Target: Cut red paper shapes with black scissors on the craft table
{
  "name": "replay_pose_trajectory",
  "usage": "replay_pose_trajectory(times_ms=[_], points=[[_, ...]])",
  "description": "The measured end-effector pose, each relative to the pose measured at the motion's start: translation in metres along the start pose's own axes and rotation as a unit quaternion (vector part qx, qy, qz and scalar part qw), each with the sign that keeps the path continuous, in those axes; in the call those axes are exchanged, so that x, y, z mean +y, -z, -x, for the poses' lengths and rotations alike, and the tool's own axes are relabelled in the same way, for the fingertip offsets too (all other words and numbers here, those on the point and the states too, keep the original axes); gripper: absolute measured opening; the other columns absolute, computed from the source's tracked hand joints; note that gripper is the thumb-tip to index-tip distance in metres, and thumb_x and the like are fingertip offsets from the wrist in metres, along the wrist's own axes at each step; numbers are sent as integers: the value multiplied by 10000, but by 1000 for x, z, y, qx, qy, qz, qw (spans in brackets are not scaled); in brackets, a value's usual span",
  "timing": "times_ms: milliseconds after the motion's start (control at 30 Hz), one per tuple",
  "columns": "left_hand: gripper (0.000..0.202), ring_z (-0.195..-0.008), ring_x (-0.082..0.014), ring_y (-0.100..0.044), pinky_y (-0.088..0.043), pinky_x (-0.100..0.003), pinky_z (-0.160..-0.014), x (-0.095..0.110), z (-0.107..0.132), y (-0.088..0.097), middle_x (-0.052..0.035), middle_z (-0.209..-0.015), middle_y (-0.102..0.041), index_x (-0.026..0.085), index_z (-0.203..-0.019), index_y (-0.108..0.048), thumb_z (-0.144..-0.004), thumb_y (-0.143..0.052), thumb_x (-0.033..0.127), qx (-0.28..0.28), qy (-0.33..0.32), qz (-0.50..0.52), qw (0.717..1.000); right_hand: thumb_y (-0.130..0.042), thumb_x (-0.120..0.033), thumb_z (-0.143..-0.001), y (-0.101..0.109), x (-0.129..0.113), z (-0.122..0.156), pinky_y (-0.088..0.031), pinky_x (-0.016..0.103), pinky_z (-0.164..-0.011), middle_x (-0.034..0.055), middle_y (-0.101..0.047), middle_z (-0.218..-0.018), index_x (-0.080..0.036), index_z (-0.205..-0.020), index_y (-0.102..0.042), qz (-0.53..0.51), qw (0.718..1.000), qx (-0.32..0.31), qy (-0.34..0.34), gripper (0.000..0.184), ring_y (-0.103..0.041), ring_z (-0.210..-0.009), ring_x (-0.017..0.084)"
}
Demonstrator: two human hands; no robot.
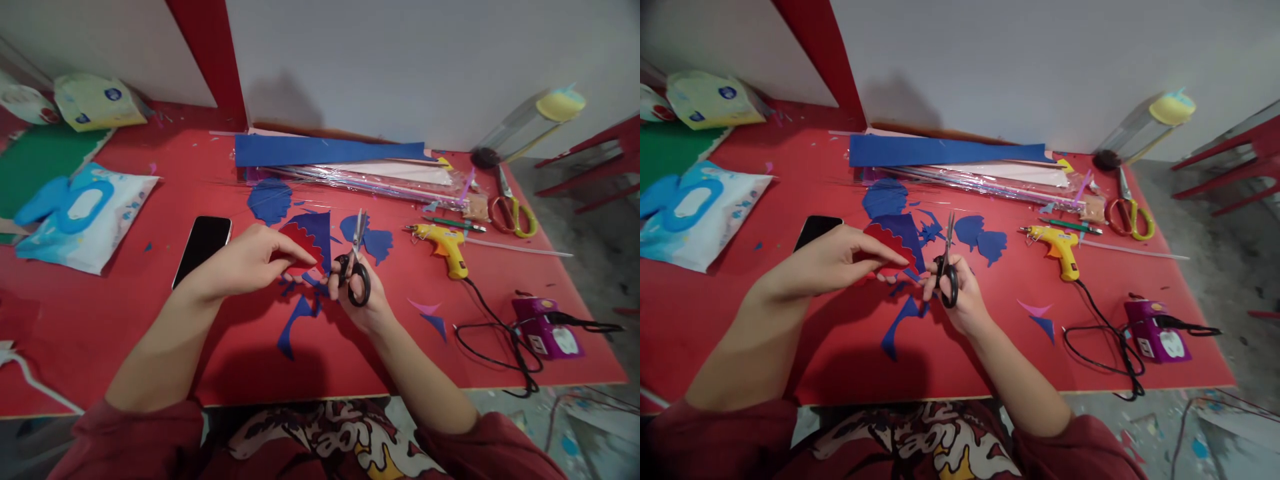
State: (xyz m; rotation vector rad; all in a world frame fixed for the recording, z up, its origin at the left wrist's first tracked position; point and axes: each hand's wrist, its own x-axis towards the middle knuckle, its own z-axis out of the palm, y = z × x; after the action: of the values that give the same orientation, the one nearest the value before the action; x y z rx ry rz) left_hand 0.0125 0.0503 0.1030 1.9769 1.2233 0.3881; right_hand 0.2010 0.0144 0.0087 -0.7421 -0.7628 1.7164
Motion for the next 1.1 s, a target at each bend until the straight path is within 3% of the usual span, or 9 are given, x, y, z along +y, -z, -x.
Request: replay_pose_trajectory(times_ms=[200, 400, 600, 767, 1100], points=[[412, -754, -130, -705, -537, -195, -738, -4, -1, -2, 11, -833, -757, 211, -897, -748, -693, -462, -5, 14, 10, 34, 999, -754, -441, -655, 1, 0, 1, -511, 304, -621, -48, -661, -784, -227, -812, -476, 16, 1000, -19, 6, 385, -491, -421, 62], [289, -812, -160, -707, -552, -207, -739, -6, 1, -1, -14, -854, -755, 196, -890, -752, -744, -522, 99, 81, 53, 106, 990, -747, -447, -656, 4, 2, 2, -333, 219, -454, -37, -613, -668, -228, -817, -402, 43, 998, -51, -20, 439, -448, -459, 80], [275, -853, -180, -695, -545, -259, -819, -6, 3, 1, -17, -882, -753, 204, -901, -751, -726, -549, 136, 134, 66, 164, 975, -724, -511, -655, 6, 3, 4, -306, 240, -531, -36, -529, -686, -236, -852, -397, 48, 989, -132, -52, 470, -426, -546, 101], [284, -898, -190, -683, -538, -278, -843, -7, 4, 1, -17, -911, -749, 212, -916, -747, -726, -545, 148, 142, 82, 157, 974, -711, -515, -661, 4, 1, 5, -315, 258, -566, -31, -483, -695, -241, -842, -388, 48, 980, -183, -61, 461, -412, -596, 119], [322, -870, -170, -689, -537, -248, -826, -1, 4, 1, -22, -910, -750, 183, -938, -737, -736, -499, 103, 107, 67, 107, 986, -675, -593, -657, -2, -5, 7, -288, 248, -536, -55, -396, -625, -245, -790, -366, 92, 980, -162, -70, 484, -327, -540, 110]])
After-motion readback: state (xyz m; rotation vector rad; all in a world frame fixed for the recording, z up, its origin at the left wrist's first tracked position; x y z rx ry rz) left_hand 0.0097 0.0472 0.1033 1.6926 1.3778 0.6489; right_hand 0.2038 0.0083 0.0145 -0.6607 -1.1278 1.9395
